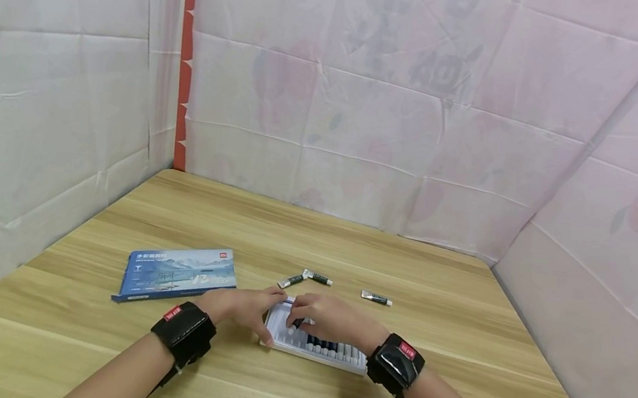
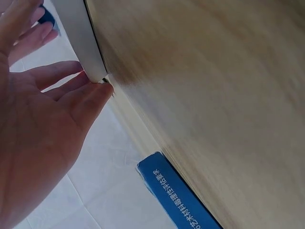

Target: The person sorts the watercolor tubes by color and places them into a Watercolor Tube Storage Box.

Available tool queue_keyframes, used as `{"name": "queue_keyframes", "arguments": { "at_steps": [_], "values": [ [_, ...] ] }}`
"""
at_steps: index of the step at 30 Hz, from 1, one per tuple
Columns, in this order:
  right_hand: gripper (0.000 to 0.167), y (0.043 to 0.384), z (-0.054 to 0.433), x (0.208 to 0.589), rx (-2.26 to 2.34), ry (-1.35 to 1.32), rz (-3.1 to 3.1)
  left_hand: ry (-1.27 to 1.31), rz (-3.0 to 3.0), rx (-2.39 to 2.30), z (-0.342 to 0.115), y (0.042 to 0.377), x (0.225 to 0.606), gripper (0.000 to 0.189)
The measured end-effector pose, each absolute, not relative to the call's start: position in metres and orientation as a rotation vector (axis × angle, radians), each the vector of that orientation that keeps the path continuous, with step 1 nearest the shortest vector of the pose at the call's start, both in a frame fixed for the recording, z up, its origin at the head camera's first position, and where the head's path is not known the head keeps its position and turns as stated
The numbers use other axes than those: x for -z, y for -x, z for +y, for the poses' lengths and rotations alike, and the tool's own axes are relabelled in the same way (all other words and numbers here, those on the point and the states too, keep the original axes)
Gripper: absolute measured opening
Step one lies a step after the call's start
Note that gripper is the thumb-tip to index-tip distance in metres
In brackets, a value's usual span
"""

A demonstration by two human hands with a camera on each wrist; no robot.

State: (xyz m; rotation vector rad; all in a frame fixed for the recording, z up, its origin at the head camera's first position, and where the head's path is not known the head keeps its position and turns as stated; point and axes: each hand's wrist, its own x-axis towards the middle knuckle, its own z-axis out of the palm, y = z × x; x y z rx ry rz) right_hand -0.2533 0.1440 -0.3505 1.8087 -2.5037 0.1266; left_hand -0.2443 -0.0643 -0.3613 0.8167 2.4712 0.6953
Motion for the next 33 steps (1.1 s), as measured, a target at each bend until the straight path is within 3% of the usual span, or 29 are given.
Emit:
{"name": "queue_keyframes", "arguments": {
  "at_steps": [22,33],
  "values": [
    [0.013,0.241,0.165,0.358,-0.254,-1.790,-2.525,-0.774,2.499,-0.655,-0.063,0.244,0.362,0.087],
    [0.010,0.235,0.162,0.366,-0.263,-1.640,-2.581,-0.820,2.501,-0.627,-0.062,0.245,0.360,0.087]
  ]
}}
